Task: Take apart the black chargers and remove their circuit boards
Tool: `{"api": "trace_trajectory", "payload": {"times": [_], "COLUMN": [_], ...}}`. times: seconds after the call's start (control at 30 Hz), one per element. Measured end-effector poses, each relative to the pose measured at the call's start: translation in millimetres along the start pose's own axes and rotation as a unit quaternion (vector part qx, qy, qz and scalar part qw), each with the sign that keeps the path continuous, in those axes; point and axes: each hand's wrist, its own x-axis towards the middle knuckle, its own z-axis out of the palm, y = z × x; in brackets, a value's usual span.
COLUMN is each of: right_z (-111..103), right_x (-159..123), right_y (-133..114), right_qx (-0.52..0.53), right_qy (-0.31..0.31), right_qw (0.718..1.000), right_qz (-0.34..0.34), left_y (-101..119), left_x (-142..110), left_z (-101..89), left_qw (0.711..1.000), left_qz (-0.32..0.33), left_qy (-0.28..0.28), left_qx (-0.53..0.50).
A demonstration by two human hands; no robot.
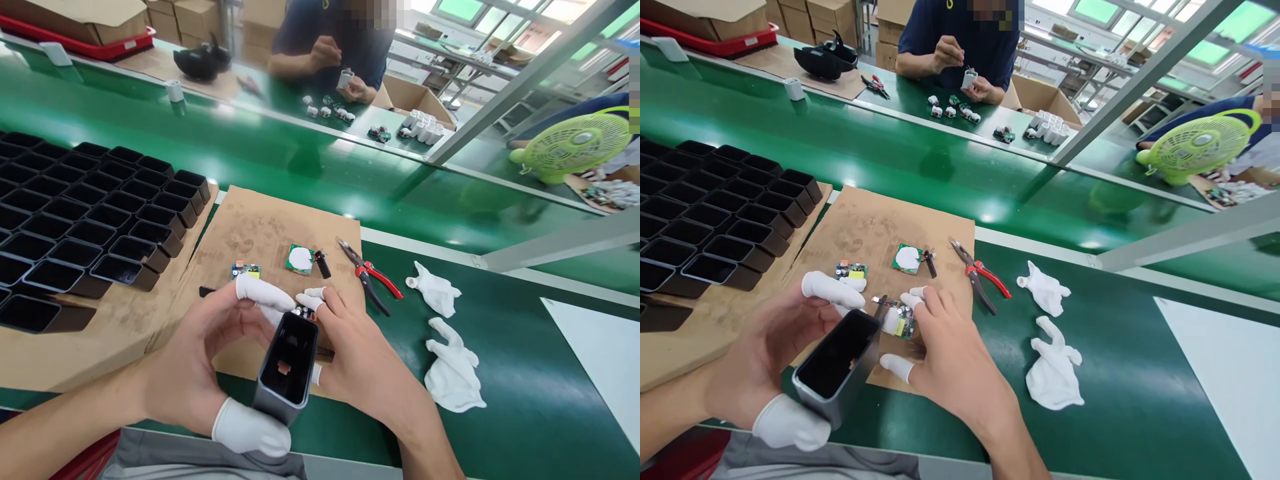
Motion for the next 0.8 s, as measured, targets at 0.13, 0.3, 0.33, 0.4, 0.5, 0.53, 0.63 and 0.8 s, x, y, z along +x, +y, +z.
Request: {"api": "trace_trajectory", "payload": {"times": [0.13, 0.3, 0.33, 0.4, 0.5, 0.53, 0.63, 0.8], "right_z": [9.9, 10.3, 8.4, 3.5, -3.1, -4.2, -4.4, -3.9], "right_x": [6.4, 10.3, 10.4, 9.9, 8.0, 7.1, 3.4, -5.1], "right_y": [-3.6, -5.6, -5.4, -3.8, 1.1, 2.9, 5.1, -4.7], "right_qx": [-0.045, -0.034, -0.012, 0.061, 0.213, 0.262, 0.364, 0.443], "right_qy": [0.025, 0.065, 0.082, 0.126, 0.18, 0.195, 0.238, 0.222], "right_qw": [0.998, 0.997, 0.996, 0.989, 0.96, 0.945, 0.898, 0.862], "right_qz": [0.02, 0.038, 0.045, 0.05, 0.015, -0.007, -0.068, -0.104], "left_y": [0.7, -3.3, -5.8, -11.8, -19.2, -20.3, -20.2, -21.1], "left_x": [-1.5, -3.7, -4.6, -6.8, -8.2, -7.7, -3.2, 4.5], "left_z": [-3.0, -5.7, -6.1, -7.1, -9.0, -9.7, -11.8, -13.3], "left_qw": [0.998, 0.993, 0.99, 0.978, 0.947, 0.94, 0.931, 0.917], "left_qz": [0.038, 0.064, 0.077, 0.117, 0.181, 0.191, 0.206, 0.202], "left_qy": [-0.003, -0.016, -0.005, 0.036, 0.093, 0.096, 0.075, 0.041], "left_qx": [0.049, 0.096, 0.116, 0.171, 0.25, 0.266, 0.292, 0.341]}}
